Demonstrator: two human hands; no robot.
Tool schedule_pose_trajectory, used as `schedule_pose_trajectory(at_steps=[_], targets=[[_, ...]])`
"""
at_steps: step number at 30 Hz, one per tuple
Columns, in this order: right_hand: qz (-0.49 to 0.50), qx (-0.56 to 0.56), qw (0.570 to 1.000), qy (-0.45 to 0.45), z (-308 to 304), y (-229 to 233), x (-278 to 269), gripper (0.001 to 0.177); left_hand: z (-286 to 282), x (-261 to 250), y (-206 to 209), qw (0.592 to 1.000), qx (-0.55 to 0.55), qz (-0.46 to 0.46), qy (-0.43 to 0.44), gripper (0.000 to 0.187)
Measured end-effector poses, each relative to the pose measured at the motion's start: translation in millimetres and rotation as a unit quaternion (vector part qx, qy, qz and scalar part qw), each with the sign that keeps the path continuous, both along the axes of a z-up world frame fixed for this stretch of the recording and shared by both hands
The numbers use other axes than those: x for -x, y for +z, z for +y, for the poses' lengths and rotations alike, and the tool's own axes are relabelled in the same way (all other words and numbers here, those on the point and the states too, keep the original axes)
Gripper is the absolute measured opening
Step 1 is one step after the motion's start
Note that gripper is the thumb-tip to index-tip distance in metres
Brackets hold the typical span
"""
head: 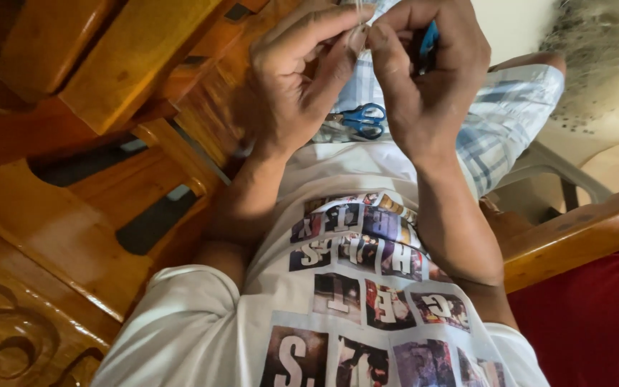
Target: Repairing or weaving a fine-mesh fishing net using a netting needle and scissors.
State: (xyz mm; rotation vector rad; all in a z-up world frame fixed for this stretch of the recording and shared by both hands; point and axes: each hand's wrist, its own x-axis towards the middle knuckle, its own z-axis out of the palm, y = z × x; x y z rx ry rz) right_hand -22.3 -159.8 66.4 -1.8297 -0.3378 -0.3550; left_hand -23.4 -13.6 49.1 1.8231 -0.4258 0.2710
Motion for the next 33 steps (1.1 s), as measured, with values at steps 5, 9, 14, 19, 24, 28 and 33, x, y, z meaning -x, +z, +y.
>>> schedule_pose_trajectory(at_steps=[5, 9, 14, 19, 24, 28, 33], targets=[[0.070, -0.123, 0.986, 0.083, -4.2, -9.1, -1.4, 0.020, -3.2, 2.0, 3.5, 0.968, 0.174, 0.166, -0.071, 0.022], [0.111, -0.127, 0.983, 0.068, -4.9, -10.7, 1.4, 0.016, -8.5, -1.0, -7.2, 0.937, 0.259, 0.230, -0.051, 0.020], [0.109, -0.103, 0.986, 0.070, -6.5, -13.0, 4.0, 0.021, -10.2, -2.5, -14.7, 0.925, 0.302, 0.218, -0.075, 0.018], [0.062, -0.060, 0.995, 0.056, -7.3, -14.4, 4.1, 0.020, -9.9, -4.2, -20.3, 0.918, 0.316, 0.226, -0.081, 0.017], [0.026, -0.028, 0.997, 0.062, -12.6, -20.5, 2.7, 0.016, -5.9, -7.9, -34.3, 0.919, 0.318, 0.220, -0.078, 0.012], [0.026, -0.215, 0.969, -0.121, -26.5, -43.1, -6.2, 0.019, 2.1, -12.9, -29.0, 0.873, 0.397, 0.257, -0.122, 0.010], [0.253, -0.347, 0.891, -0.147, -41.0, -73.6, -17.6, 0.022, 13.0, -19.4, -33.9, 0.841, 0.434, 0.277, -0.164, 0.006]])
